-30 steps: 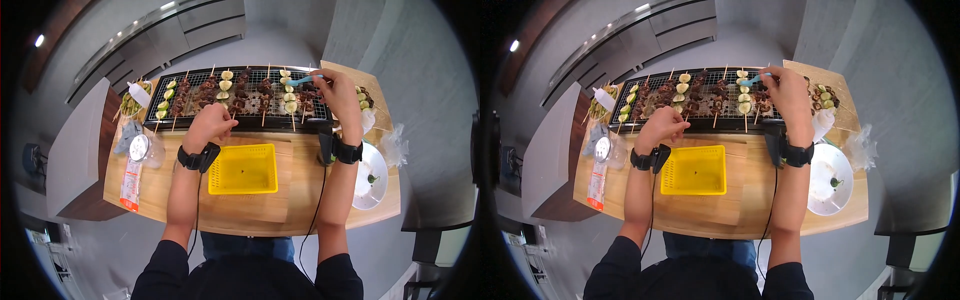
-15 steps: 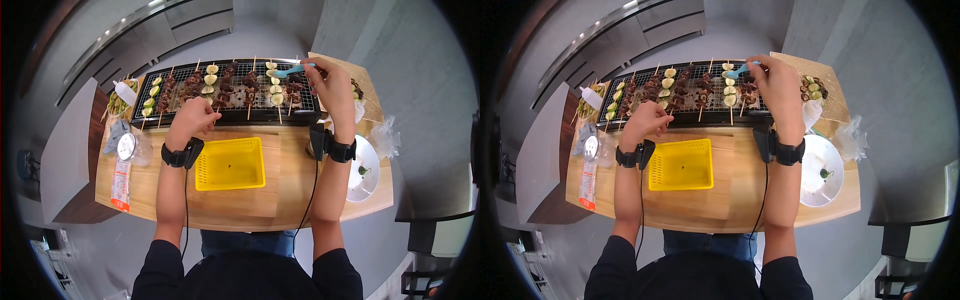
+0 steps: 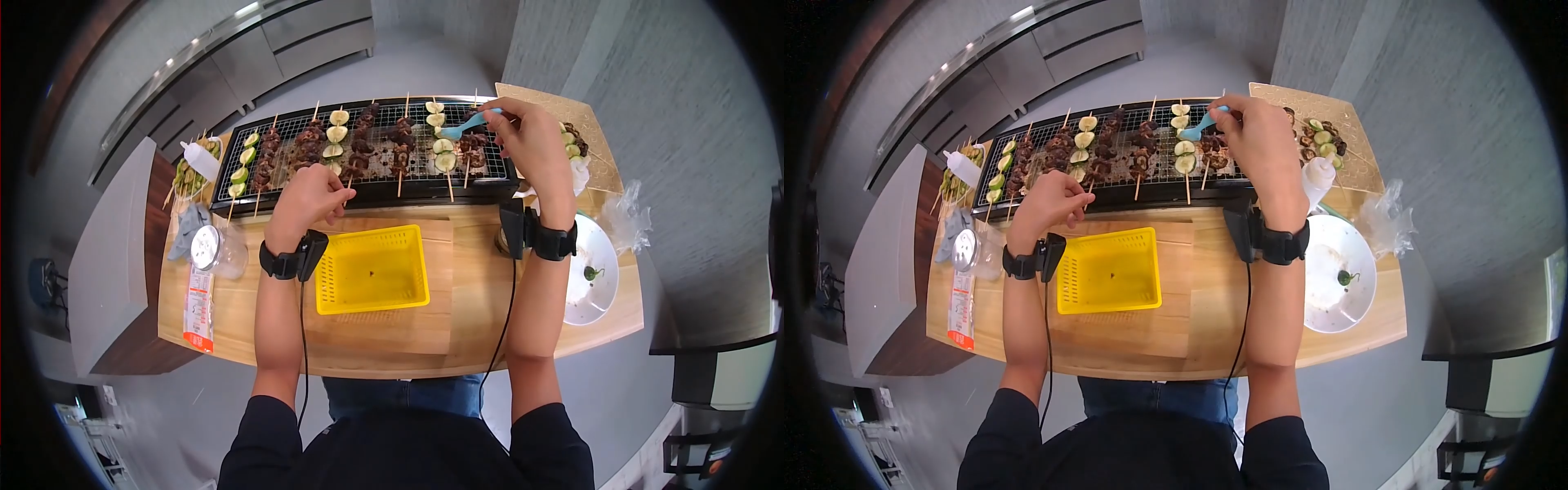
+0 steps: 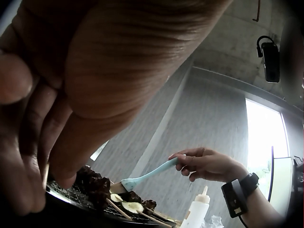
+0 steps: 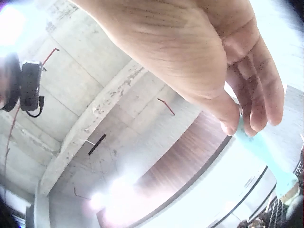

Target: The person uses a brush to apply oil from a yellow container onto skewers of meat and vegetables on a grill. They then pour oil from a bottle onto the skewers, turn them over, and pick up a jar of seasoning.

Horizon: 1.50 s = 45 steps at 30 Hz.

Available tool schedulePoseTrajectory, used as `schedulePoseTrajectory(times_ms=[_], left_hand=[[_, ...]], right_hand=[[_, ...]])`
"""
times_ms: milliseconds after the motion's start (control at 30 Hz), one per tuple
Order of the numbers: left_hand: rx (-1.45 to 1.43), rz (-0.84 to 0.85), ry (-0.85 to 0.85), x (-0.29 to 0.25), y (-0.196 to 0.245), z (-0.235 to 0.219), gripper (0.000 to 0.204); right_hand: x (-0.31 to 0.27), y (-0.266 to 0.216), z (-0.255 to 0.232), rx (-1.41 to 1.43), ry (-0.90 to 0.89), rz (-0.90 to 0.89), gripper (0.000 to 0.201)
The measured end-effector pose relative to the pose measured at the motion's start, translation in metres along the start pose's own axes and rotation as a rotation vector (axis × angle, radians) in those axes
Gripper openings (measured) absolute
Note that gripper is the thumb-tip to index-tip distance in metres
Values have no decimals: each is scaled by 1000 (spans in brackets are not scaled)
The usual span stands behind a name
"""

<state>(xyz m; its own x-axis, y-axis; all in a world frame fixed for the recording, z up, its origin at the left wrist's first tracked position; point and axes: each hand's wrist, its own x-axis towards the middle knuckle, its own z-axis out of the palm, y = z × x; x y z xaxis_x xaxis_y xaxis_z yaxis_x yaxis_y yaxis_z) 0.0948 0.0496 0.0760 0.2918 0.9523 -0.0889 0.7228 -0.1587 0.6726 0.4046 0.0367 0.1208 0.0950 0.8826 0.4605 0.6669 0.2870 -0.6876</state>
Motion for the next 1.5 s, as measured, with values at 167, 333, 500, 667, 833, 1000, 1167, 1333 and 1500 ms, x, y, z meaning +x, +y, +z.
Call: schedulePoseTrajectory(times_ms=[167, 333, 500, 667, 833, 1000, 1167, 1333, 1500], left_hand=[[18, -9, -8, 1, -2, 1, 30], [33, -50, -11, 3, 0, 2, 31], [102, -41, -18, 3, 3, 4, 32], [98, -49, -22, 4, 2, 4, 33], [88, -51, -19, 3, 1, 4, 33], [92, -48, -15, 2, 3, 3, 32], [87, -63, -29, 4, 0, 1, 32], [68, -54, 1, 3, 2, 0, 31], [58, -31, -4, 3, -4, 0, 31]], right_hand=[[0, -6, -6, -56, -52, 10, 21], [0, -3, -5, -55, -61, 6, 20], [-1, -4, -9, -117, -100, -21, 20], [-2, 0, -11, -125, -97, -55, 19], [-6, -5, -16, -122, -102, -77, 19], [-8, -9, -15, -59, -61, -91, 20], [-7, -7, -15, -35, -40, -98, 20], [-9, -13, -19, -23, -67, -34, 20], [-8, -7, -20, -103, -48, -137, 22]])
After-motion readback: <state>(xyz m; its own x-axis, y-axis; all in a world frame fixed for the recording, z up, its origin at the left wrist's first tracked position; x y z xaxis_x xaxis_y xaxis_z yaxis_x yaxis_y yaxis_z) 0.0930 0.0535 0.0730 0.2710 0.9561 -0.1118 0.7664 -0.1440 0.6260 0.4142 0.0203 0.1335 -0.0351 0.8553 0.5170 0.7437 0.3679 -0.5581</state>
